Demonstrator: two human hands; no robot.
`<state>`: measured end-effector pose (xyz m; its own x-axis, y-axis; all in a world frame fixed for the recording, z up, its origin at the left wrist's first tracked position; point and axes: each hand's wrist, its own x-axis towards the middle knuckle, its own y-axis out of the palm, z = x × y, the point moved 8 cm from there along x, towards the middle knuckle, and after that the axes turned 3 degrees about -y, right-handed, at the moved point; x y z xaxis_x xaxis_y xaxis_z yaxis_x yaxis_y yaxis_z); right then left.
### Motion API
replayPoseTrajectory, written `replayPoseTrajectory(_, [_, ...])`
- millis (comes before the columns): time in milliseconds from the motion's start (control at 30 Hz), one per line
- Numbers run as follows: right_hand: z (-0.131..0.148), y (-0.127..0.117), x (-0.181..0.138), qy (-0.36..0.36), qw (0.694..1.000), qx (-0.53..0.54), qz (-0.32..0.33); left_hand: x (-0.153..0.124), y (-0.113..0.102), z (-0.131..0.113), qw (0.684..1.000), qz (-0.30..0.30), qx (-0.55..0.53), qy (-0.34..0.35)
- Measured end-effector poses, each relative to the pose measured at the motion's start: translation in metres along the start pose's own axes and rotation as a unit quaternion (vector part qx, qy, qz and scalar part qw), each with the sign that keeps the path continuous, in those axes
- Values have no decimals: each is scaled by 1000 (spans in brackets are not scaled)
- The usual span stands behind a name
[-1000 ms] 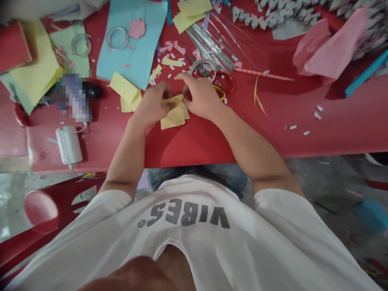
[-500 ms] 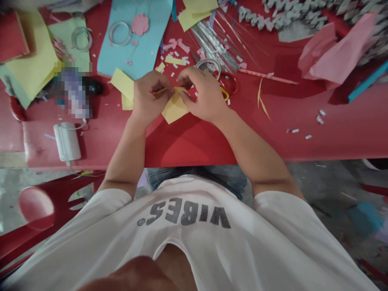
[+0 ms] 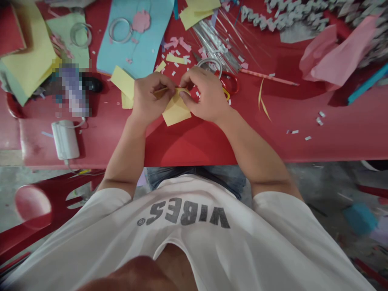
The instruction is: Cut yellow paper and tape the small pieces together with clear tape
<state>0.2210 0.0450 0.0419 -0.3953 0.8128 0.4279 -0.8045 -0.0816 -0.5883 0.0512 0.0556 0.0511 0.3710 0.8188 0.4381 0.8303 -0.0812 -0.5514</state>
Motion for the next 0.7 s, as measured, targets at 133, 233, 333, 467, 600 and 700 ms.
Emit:
replayPoseTrajectory(133, [-2, 1, 1, -9, 1000, 30, 2, -1, -3, -7, 1000, -13, 4, 0])
replayPoseTrajectory(233, [-1, 3, 1, -15, 999, 51, 9, -2, -3, -8, 1000, -9, 12, -8])
replayPoseTrajectory(333, [1, 3, 1, -16, 998, 56, 15, -2, -3, -10, 1000, -9, 15, 2])
replayPoseTrajectory(467, [3, 1, 0, 22, 999, 29, 29, -1, -4, -13, 1000, -17, 16, 5])
replayPoseTrajectory(600, [7, -2, 0, 46, 998, 14, 47, 0, -5, -14, 999, -26, 22, -5])
replayPoseTrajectory(700, [8, -2, 0, 48, 997, 14, 51, 0, -6, -12, 999, -27, 22, -10])
